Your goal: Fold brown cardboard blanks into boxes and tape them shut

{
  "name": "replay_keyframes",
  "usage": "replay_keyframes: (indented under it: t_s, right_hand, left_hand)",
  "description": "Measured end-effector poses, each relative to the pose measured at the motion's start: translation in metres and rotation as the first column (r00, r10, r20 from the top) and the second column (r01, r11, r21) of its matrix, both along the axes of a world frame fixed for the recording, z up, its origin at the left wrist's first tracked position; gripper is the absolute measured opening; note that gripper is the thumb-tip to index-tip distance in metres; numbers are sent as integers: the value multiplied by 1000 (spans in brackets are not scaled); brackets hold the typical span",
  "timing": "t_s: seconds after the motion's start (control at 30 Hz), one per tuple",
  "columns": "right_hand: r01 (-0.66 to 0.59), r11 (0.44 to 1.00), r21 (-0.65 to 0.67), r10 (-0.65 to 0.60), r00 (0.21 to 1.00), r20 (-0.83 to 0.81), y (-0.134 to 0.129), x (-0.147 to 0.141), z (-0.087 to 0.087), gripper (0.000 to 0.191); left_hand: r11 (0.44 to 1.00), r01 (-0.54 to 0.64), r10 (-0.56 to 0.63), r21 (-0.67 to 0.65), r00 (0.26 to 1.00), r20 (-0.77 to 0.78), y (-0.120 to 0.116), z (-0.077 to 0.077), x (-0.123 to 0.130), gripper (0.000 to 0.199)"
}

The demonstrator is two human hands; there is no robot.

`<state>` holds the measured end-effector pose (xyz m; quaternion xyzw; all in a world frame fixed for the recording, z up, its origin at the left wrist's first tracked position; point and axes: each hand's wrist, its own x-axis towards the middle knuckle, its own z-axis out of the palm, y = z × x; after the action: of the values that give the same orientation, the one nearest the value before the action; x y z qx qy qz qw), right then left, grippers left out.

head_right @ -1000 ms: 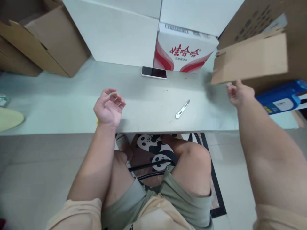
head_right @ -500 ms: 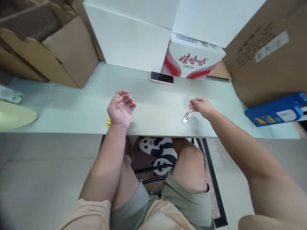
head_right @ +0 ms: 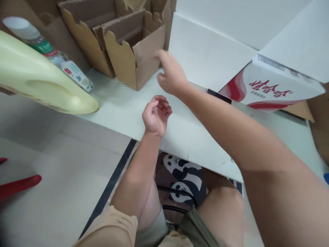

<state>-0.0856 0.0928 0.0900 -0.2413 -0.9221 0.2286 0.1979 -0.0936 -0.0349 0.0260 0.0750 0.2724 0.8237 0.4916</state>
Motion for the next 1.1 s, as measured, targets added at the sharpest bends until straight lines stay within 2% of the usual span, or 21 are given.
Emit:
replay_keyframes:
  t_s: [0.03,0.1,0.17,0.23,0.3,0.4,0.47,0.5,0.6,0.67,0.73,0.8,0.87,0.93,1.0,1.03,1.1]
  right_hand:
    - [-11,999,52,11,1000,-3,-5,-20,8,61]
    - [-32,985,170,14,995,104,-14,-52,19,69]
    - [-26,963,267,-37,973,226,-19,-71,25,68]
    - [31,948,316,-128,949,290,-18,-75,27,53]
    - [105,940,324,-211,926,312,-11,-65,28,36]
    - [201,922,332,-301,910,285,-1,-22,29,36]
    - [244,908,341,-326,922,208,1,24,28,23]
    - [269,908,321,-319,941,113,-2,50,27,16]
    - [218,925,311,-205,976,-77,-25,133,24,12]
    - [194,904,382,-117,969,-217,-53,184,21,18]
    - [202,866,458,-61,951,-304,-85,226,16,21]
    - [243,842,482,-85,942,-326,-115,257,8,23]
    - [324,815,480,-171,927,-335,-137,278,-3,23]
    - [486,743,461,-307,859,-411,-149,292,-18,23]
    - [656,658,370,-441,734,-517,-152,299,-33,27]
    - [713,643,281,-505,670,-544,-151,301,-40,34]
    - [747,664,42,-627,587,-512,-149,299,-51,50]
  left_hand:
    - [1000,-6,6,-4,1000,-2,1,1,-2,19]
    - [1000,-18,18,-3,1000,-18,2,2,-5,21]
    - [1000,-30,30,2,999,-42,3,1,-7,21]
    - [999,-46,47,6,997,-65,3,-2,-9,19]
    - [997,-73,73,4,993,-94,2,-4,-11,16]
    - [985,-174,168,-18,972,-166,0,-10,-14,13]
    - [959,-281,265,-37,936,-233,-2,-13,-15,14]
    - [940,-339,315,-44,910,-271,-2,-14,-15,14]
    - [880,-473,416,-51,818,-397,-2,-18,-14,13]
    - [875,-484,418,-17,772,-479,0,-17,-10,9]
    - [922,-383,345,50,759,-552,1,-14,-2,12]
    - [977,-180,210,112,749,-628,1,-8,9,19]
    - [991,30,71,127,695,-716,-2,-1,22,22]
    - [985,135,-6,104,635,-772,-5,3,33,19]
    - [986,143,-28,80,630,-776,-6,3,40,14]
    - [988,135,-32,73,647,-761,-6,1,42,14]
    - [988,135,-35,79,685,-727,-5,-3,44,15]
